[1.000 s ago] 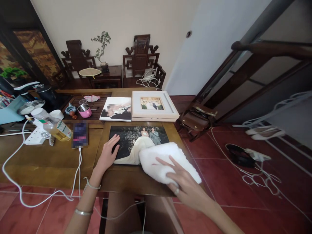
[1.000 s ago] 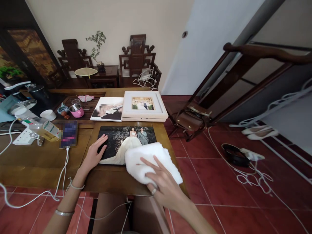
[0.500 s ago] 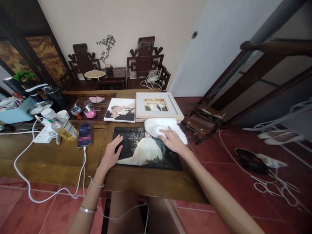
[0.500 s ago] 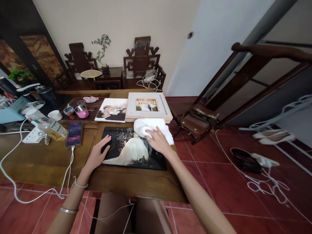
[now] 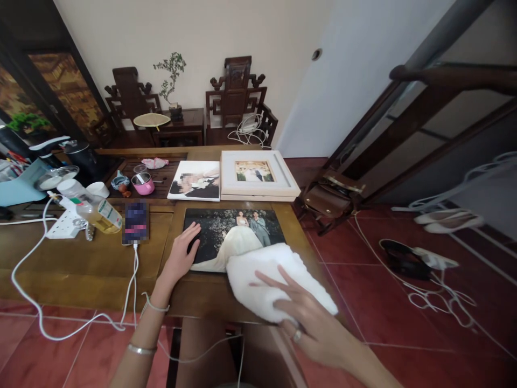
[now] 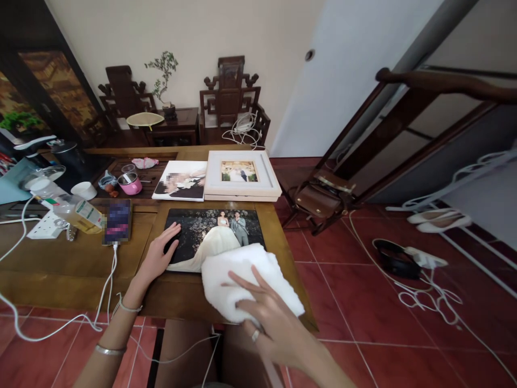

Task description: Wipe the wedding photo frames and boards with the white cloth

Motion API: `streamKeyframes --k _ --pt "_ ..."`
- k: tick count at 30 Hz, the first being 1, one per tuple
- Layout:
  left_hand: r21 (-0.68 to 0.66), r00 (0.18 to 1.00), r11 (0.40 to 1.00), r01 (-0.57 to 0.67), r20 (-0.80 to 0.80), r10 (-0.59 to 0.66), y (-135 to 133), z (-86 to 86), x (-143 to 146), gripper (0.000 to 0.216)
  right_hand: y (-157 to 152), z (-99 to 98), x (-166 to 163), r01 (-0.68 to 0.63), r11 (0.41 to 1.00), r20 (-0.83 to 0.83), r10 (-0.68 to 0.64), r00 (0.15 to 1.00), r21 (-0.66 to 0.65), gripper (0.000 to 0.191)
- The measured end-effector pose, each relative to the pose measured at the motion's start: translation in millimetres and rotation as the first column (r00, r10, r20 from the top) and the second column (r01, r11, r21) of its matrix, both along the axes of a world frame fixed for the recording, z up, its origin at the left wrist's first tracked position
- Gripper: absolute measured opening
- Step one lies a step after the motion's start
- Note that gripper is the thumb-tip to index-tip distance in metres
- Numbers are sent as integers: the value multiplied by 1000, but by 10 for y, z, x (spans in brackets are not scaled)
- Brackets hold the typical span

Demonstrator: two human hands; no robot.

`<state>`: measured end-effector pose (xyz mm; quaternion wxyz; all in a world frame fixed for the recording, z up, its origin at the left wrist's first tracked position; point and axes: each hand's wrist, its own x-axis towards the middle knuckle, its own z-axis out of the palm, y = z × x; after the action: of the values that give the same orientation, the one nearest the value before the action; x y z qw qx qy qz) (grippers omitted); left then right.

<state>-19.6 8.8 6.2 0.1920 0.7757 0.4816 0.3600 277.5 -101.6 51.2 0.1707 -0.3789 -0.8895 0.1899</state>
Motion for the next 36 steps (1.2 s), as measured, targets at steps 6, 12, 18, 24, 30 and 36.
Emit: streamKeyframes --k 6,12,18,24,30,36 --pt "-21 1000 1000 9 2 -9 -6 7 -2 37 879 -158 -14 146 986 2 -147 989 76 21" --pt "-35 1000 999 1 5 -1 -14 31 9 36 1699 -189 22 297 953 -7 -297 955 57 25" --pt "-18 1000 1000 -14 1 14 -5 17 17 36 1473 -191 -6 261 962 -14 -260 965 77 24" --pt "-11 1000 1000 -20 -10 20 -1 -11 18 36 425 -238 -27 149 985 -42 -146 988 86 16" --pt "9 1000 1000 -4 -13 4 2 -6 11 36 -99 -199 -35 -31 997 -50 35 998 68 14" --pt "-17 999 1000 -3 -33 3 -5 10 4 37 449 -179 -23 100 991 -38 -97 995 85 17"
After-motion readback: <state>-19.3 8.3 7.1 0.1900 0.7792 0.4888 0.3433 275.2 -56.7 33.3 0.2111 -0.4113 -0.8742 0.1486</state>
